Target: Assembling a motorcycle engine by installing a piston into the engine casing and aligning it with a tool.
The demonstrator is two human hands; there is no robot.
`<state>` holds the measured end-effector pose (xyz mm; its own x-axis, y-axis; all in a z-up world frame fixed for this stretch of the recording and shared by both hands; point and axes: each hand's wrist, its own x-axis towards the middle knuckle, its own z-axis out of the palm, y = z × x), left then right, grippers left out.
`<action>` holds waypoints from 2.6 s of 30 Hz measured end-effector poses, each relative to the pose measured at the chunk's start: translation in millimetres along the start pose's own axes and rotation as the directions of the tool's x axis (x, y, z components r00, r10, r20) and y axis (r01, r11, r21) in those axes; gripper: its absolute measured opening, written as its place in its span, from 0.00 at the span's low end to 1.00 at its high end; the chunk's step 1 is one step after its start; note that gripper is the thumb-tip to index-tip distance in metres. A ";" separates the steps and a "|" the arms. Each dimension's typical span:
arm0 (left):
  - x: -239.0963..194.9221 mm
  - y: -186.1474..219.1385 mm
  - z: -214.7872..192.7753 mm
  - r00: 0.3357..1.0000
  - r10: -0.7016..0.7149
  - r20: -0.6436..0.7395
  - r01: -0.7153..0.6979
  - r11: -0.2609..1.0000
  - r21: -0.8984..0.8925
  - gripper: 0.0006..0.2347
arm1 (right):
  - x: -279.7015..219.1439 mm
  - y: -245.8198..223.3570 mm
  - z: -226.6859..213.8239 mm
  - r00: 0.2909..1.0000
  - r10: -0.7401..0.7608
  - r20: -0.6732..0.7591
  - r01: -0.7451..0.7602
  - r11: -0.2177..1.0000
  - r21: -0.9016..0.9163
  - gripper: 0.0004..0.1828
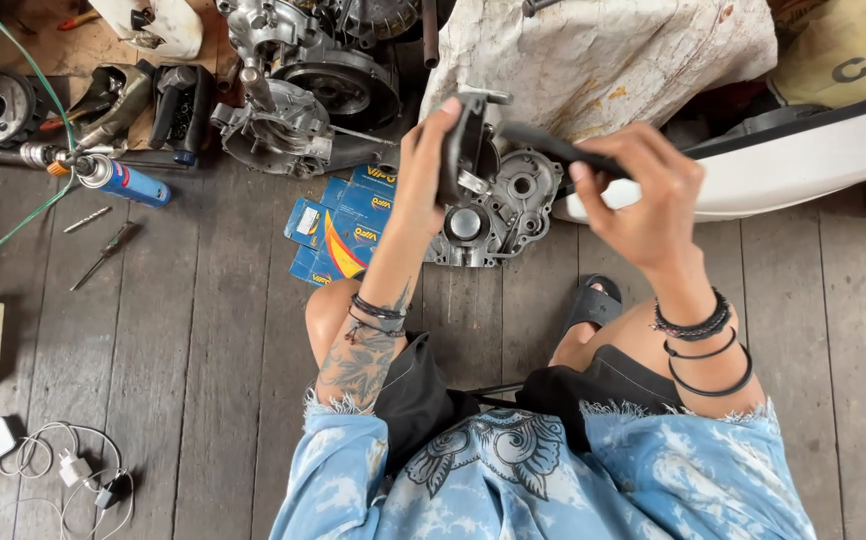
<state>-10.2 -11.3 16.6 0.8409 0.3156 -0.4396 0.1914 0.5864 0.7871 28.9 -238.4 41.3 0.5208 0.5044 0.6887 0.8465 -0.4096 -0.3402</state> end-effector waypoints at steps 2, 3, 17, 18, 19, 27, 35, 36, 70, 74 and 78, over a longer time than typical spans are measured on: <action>1.1 -10.0 2.1 0.994 0.082 -0.078 -0.073 0.991 0.108 0.46 | 0.5 -7.0 7.9 1.000 0.017 0.019 -0.017 1.000 0.004 0.03; 6.0 -13.1 0.6 0.959 0.282 0.001 -0.271 0.919 0.287 0.35 | 1.5 -11.5 10.6 0.998 0.002 0.065 0.000 0.999 -0.033 0.04; 6.9 -19.8 -5.0 0.731 0.516 0.447 -0.682 0.565 0.463 0.26 | 1.5 -14.1 15.9 0.987 0.004 0.162 0.017 0.992 -0.128 0.05; 6.1 -18.5 -5.8 0.736 0.517 0.437 -0.677 0.563 0.475 0.25 | 4.1 -16.1 12.7 0.987 0.017 0.161 0.003 0.992 -0.122 0.05; 5.1 -16.9 -7.4 0.742 0.513 0.432 -0.670 0.559 0.488 0.24 | 5.3 -19.6 10.0 0.987 0.038 0.155 -0.019 0.993 -0.119 0.06; 10.4 -17.0 -11.2 0.763 0.514 0.392 -0.645 0.561 0.519 0.21 | 4.4 -21.0 16.3 0.972 0.062 0.228 -0.066 0.998 0.011 0.07; 10.6 -16.0 -14.1 0.752 0.544 0.372 -0.659 0.604 0.448 0.19 | 3.0 -18.8 14.7 0.975 0.085 0.206 -0.103 0.992 0.077 0.05; 13.3 -17.0 -16.3 0.752 0.547 0.369 -0.657 0.580 0.481 0.19 | 0.0 -19.6 19.8 0.975 0.096 0.200 -0.107 0.993 0.048 0.05; 14.9 2.2 -24.8 0.608 0.645 0.463 -0.783 0.582 0.217 0.16 | -11.4 -16.9 36.8 0.938 0.102 0.332 -0.254 0.853 0.457 0.07; 18.0 -3.2 -23.8 0.613 0.672 0.415 -0.781 0.596 0.189 0.16 | -5.5 -21.8 28.5 0.933 0.122 0.337 -0.265 0.868 0.421 0.07; 26.4 -22.1 -16.0 0.631 0.655 0.416 -0.764 0.618 0.187 0.17 | -4.4 -24.7 33.5 0.938 0.185 0.295 -0.299 0.861 0.411 0.09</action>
<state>-0.3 -4.0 -19.3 0.8667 0.2726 0.4177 -0.4295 -0.0179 0.9029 9.4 -205.1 25.1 0.6775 0.6211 0.3940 0.6185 -0.1913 -0.7621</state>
